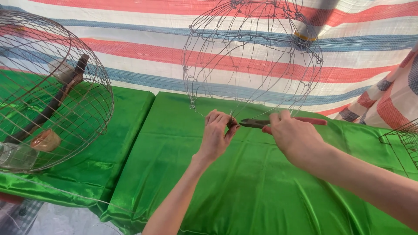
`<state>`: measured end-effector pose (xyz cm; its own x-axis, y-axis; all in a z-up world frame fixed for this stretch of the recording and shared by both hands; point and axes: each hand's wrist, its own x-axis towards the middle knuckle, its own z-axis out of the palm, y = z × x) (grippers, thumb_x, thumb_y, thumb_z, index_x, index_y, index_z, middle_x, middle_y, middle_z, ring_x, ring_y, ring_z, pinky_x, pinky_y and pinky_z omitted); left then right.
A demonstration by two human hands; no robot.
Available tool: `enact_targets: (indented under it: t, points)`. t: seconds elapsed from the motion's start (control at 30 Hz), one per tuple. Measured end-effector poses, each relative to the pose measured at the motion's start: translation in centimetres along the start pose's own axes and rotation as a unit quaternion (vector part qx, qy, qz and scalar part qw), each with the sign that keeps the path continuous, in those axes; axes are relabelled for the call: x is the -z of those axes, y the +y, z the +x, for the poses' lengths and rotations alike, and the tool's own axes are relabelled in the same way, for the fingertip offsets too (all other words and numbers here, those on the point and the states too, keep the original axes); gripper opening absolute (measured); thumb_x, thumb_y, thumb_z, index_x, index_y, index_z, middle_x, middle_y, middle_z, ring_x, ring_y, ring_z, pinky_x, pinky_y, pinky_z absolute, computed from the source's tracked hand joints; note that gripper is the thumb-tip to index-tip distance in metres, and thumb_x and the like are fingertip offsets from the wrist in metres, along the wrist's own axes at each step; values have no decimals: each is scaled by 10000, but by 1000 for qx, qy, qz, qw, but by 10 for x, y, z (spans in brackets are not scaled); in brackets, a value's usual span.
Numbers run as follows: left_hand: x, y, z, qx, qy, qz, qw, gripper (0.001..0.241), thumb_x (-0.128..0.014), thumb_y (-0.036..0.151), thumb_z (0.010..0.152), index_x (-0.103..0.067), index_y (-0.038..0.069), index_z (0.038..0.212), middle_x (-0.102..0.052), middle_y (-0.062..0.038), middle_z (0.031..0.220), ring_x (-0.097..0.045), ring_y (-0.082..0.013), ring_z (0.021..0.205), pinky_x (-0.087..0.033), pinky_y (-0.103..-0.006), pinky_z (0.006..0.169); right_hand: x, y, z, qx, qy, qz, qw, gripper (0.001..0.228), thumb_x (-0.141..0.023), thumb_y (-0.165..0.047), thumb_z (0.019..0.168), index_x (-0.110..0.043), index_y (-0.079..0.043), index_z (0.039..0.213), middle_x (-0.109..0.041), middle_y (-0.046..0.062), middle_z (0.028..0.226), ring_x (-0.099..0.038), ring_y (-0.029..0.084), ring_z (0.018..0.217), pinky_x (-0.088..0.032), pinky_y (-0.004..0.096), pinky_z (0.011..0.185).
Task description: Assembling a wire frame by twisting wire joints together by hand and with pliers.
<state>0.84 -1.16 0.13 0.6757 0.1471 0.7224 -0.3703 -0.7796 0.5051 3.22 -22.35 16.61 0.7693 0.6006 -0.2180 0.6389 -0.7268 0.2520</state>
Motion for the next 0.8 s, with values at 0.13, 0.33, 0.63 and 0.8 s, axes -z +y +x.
enact_targets:
  t: [0.13, 0.33, 0.63, 0.8]
  points:
    - [3, 4, 1, 4, -3, 0, 1000, 107, -764, 209, 890, -666, 177, 920, -680, 33, 837, -591, -177, 932, -388, -426, 1097, -5, -1, 6, 9, -5, 31, 999, 386, -616, 139, 851, -530, 69, 1221, -558, 155, 1051, -772, 383, 798, -616, 586, 603]
    - [1, 3, -3, 19, -8, -3, 1000, 120, -761, 248, 900, -667, 179, 928, -688, 45, 854, -588, -162, 942, -380, -416, 1109, -10, -4, 9, 21, -41, 8, 999, 352, -575, 159, 876, -533, 92, 1219, -571, 157, 1006, -770, 378, 777, -610, 585, 616]
    - [-8, 3, -15, 7, 44, -21, 999, 147, -769, 229, 906, -645, 150, 905, -648, 21, 825, -567, -184, 893, -384, -453, 1115, -20, 3, 16, 83, 14, -101, 991, 119, -559, 46, 938, -623, 37, 1038, -598, 74, 770, -726, 260, 583, -575, 509, 509]
    - [-12, 8, -17, -19, 83, -12, 996, 185, -772, 207, 901, -614, 114, 878, -596, -13, 785, -556, -215, 869, -426, -461, 1089, -19, 12, 30, 130, -3, -79, 988, 191, -512, 24, 936, -667, 11, 825, -560, 94, 560, -638, 246, 466, -558, 492, 468]
